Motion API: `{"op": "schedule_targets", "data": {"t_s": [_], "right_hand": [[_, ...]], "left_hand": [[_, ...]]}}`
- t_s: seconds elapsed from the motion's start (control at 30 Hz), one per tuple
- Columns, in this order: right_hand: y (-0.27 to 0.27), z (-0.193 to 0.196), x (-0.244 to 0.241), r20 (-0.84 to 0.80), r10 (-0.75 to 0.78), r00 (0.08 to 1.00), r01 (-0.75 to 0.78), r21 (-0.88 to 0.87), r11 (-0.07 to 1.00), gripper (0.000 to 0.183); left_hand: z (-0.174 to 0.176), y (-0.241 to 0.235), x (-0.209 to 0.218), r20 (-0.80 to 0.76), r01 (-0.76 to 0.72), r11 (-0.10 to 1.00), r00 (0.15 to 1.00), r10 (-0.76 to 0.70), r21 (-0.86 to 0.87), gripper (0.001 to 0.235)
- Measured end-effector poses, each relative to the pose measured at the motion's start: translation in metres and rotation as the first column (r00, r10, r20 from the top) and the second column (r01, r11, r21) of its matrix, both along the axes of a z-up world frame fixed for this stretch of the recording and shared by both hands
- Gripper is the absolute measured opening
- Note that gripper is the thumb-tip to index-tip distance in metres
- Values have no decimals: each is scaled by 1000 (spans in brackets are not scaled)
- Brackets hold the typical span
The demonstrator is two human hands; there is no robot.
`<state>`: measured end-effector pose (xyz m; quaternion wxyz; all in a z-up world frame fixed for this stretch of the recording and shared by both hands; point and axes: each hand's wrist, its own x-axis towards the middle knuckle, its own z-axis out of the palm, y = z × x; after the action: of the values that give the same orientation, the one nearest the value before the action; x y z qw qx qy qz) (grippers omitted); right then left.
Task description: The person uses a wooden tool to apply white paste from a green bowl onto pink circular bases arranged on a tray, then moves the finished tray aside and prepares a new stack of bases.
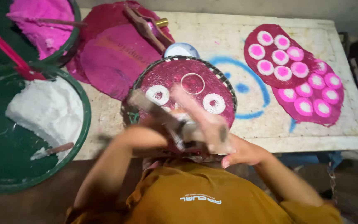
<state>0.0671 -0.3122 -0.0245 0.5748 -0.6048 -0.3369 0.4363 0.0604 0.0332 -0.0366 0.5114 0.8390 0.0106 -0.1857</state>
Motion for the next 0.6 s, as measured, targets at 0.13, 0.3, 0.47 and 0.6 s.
{"op": "schedule_targets", "data": {"t_s": [0.13,0.3,0.47,0.6], "right_hand": [[-28,-53,-9,-46,-398,916,400,23,916,101],[-60,-95,-17,-154,-700,697,713,45,700,93],[-49,-94,-12,-179,-742,645,764,146,629,91],[-12,-72,0,-214,-674,707,702,321,635,76]], "left_hand": [[-77,76,102,101,-301,949,945,310,-89,39],[-154,84,174,-133,-327,942,939,316,-72,37],[-193,84,157,-190,-500,764,865,465,-407,33],[-194,66,75,-302,-728,532,673,675,-434,38]]}}
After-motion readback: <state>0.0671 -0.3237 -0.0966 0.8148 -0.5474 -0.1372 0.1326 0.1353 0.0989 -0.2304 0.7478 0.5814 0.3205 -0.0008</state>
